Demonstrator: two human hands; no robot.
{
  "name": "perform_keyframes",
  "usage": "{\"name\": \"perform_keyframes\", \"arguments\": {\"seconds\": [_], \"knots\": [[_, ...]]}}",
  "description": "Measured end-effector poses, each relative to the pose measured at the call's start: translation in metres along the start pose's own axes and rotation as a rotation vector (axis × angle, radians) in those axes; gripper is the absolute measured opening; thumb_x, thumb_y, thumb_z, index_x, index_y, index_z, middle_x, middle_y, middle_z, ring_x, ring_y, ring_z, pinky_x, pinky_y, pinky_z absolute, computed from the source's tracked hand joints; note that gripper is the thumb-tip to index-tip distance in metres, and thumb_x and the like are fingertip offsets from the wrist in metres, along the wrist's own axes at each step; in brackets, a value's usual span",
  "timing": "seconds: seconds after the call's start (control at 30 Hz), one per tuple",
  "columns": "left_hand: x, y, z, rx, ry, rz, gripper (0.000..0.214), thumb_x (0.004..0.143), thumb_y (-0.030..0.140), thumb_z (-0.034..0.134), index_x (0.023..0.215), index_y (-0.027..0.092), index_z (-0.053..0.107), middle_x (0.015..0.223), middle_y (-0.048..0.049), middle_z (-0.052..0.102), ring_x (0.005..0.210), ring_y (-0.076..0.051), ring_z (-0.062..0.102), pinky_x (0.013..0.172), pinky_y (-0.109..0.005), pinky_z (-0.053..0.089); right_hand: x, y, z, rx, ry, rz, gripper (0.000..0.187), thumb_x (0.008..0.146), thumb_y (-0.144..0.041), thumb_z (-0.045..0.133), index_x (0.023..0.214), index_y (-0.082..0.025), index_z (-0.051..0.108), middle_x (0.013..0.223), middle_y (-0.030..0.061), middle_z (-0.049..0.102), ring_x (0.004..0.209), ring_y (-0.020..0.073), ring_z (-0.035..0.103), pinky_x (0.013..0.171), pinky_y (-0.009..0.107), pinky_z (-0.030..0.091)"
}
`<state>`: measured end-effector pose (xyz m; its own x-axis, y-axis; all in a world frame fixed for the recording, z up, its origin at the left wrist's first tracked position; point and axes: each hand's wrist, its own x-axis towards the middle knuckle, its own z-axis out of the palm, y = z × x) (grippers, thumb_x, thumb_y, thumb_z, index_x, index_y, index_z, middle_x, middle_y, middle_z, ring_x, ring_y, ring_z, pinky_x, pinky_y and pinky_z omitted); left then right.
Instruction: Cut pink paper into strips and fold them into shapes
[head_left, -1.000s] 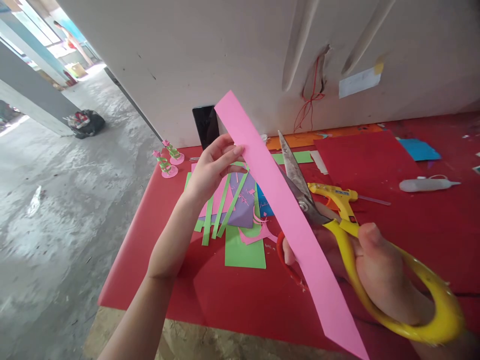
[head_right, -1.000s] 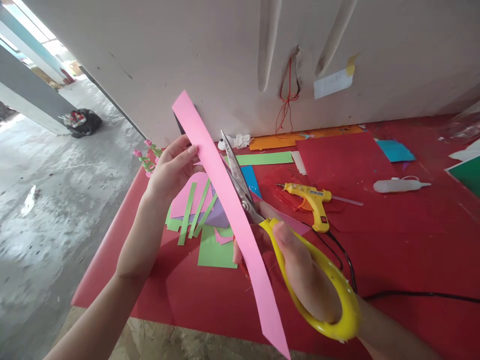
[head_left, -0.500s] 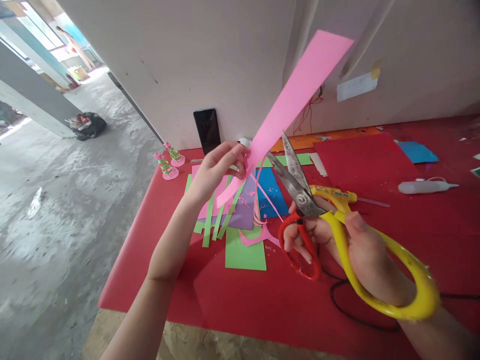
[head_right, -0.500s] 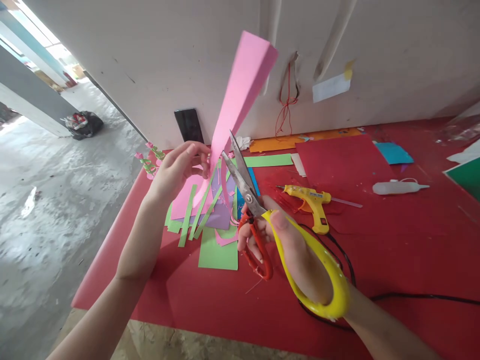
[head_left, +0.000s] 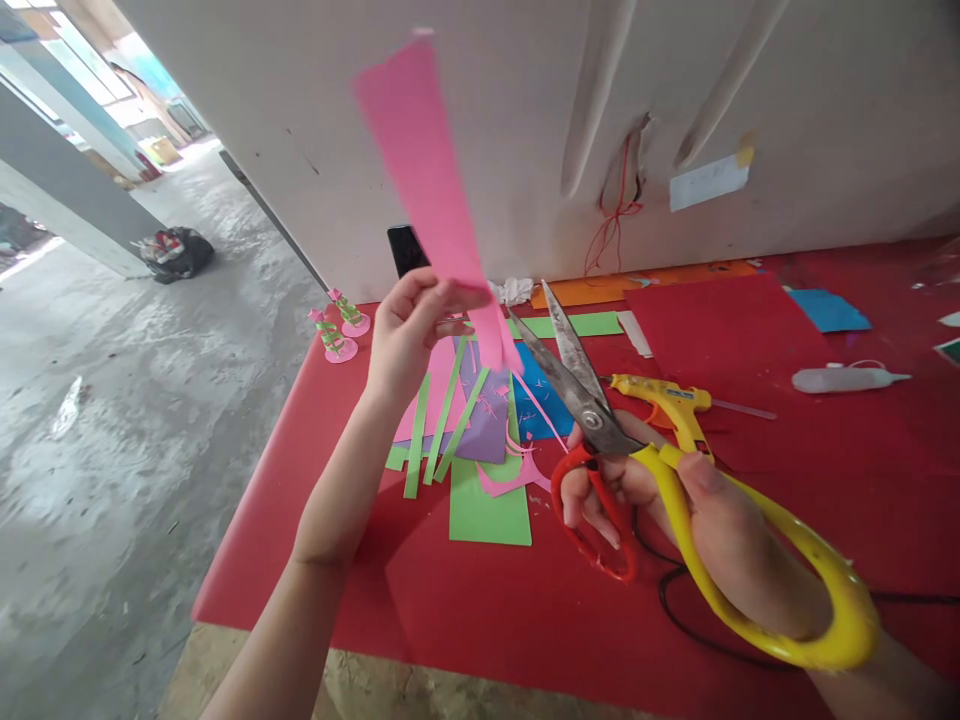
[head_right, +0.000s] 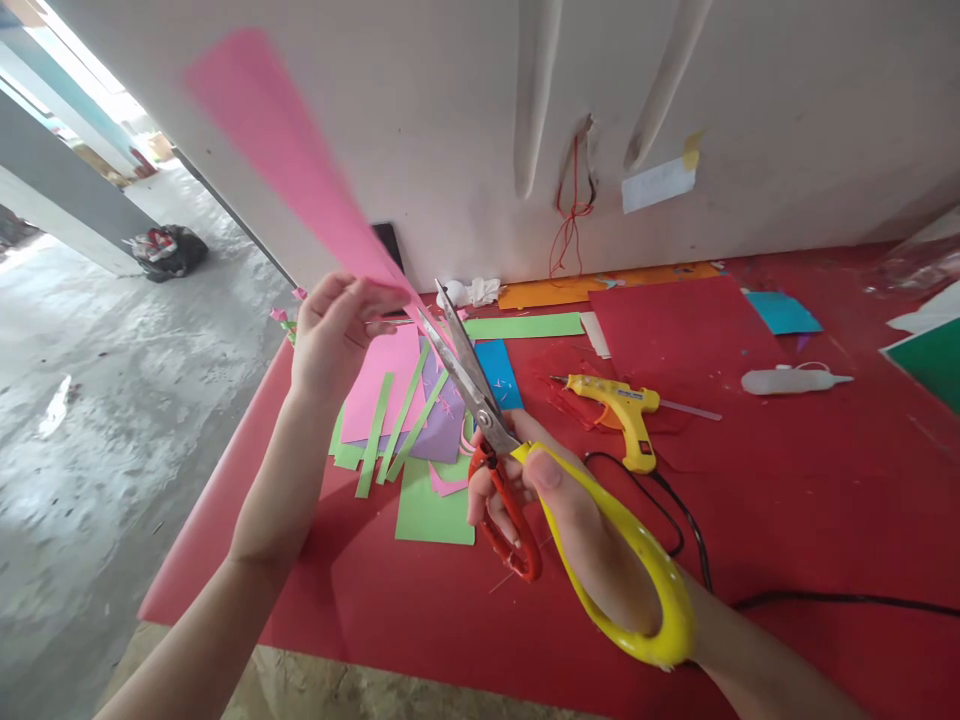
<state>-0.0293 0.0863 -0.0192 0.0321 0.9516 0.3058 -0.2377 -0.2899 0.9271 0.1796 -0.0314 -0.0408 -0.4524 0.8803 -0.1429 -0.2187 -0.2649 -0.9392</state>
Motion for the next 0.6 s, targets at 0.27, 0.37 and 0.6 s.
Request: {"name": "perform_keyframes", "arguments": {"seconds": [0.27,0.37,0.6], "knots": [[0.006,0.001,-0.006,-0.148,0.129,-0.055,0.042,0.083,0.06,0.053,0.071,0.02,0.056,0.083,-0.0046,0.071,0.081,-0.016,0.071,0.058,-0.022,0.057,0.0,-0.005,0.001,-0.032,0.08,-0.042,0.063,0.071,-0.083,0.042,0.085,-0.022,0.049,0.064,0.0023,0.058,0.043,0.015,0.045,0.04,0.031,0.041],[0.004,-0.002,-0.003,-0.134,0.073,-0.057,0.024,0.074,0.039,0.071,0.072,0.02,0.057,0.064,0.0037,0.064,0.057,-0.008,0.065,0.05,-0.017,0.053,0.0,-0.01,0.002,-0.12,0.094,-0.037,0.054,0.081,-0.073,0.038,0.078,-0.021,0.053,0.059,0.0012,0.055,0.046,0.0155,0.048,0.046,0.032,0.044],[-0.006,-0.008,0.012,-0.062,-0.049,-0.103,0.018,0.066,0.016,0.071,0.071,0.019,0.054,0.062,0.0067,0.066,0.061,-0.008,0.07,0.054,-0.015,0.055,0.004,-0.017,-0.002,-0.412,0.336,-0.199,0.037,0.087,-0.047,0.053,0.061,-0.021,0.052,0.055,-0.0012,0.053,0.055,0.0134,0.053,0.061,0.03,0.045]]}}
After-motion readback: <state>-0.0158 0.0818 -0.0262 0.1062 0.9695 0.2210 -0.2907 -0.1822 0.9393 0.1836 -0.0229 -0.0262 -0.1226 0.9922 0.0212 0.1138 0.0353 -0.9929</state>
